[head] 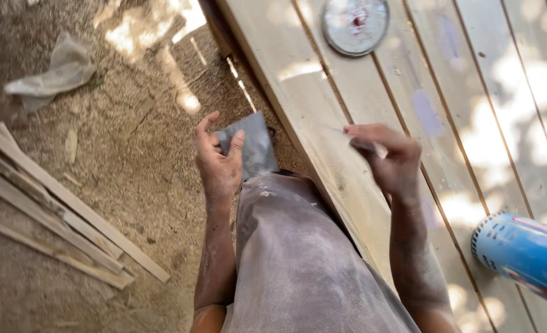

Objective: The person scoops a pinkish filler from a can using a putty knife and applies it to gaps between wooden planks. They smooth the filler with a smaller scraper and spread it across the wood surface.

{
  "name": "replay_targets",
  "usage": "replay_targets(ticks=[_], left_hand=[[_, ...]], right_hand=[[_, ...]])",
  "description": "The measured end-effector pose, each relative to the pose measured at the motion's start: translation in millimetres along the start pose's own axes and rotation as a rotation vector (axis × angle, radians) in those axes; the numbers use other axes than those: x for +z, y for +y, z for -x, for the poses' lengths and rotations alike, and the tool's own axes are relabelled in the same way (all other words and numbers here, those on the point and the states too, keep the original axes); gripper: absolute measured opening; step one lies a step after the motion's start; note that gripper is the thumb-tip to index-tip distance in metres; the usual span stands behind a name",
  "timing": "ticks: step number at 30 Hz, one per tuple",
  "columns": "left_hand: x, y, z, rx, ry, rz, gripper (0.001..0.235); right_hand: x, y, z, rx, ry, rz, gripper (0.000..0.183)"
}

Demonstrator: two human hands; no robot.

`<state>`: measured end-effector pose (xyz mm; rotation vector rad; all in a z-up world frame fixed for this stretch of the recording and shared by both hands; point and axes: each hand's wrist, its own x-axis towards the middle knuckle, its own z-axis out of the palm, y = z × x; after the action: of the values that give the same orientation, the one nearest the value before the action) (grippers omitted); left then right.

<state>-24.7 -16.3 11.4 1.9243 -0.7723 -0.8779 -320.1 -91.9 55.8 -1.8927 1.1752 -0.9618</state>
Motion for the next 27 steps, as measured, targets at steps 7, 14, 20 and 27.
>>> replay_targets(ticks=[7, 14, 20, 27], left_hand=[[58, 15, 11, 0.325, -0.551, 0.341, 0.021], [103, 22, 36, 0.000, -1.042, 0.648, 0.043], [133, 16, 57, 0.031, -0.999, 0.380, 0.040], [153, 8, 75, 0.003, -1.106, 0.454, 0.032]], right_hand=[[3, -9, 62, -0.573, 0.187, 0.319, 0.023], [-7, -12, 101, -0.430, 0.131, 0.206, 0.027], [18, -16, 141, 0.219, 0.617, -0.048, 0.091], [14, 81, 198, 0.557, 0.618, -0.646, 0.030]])
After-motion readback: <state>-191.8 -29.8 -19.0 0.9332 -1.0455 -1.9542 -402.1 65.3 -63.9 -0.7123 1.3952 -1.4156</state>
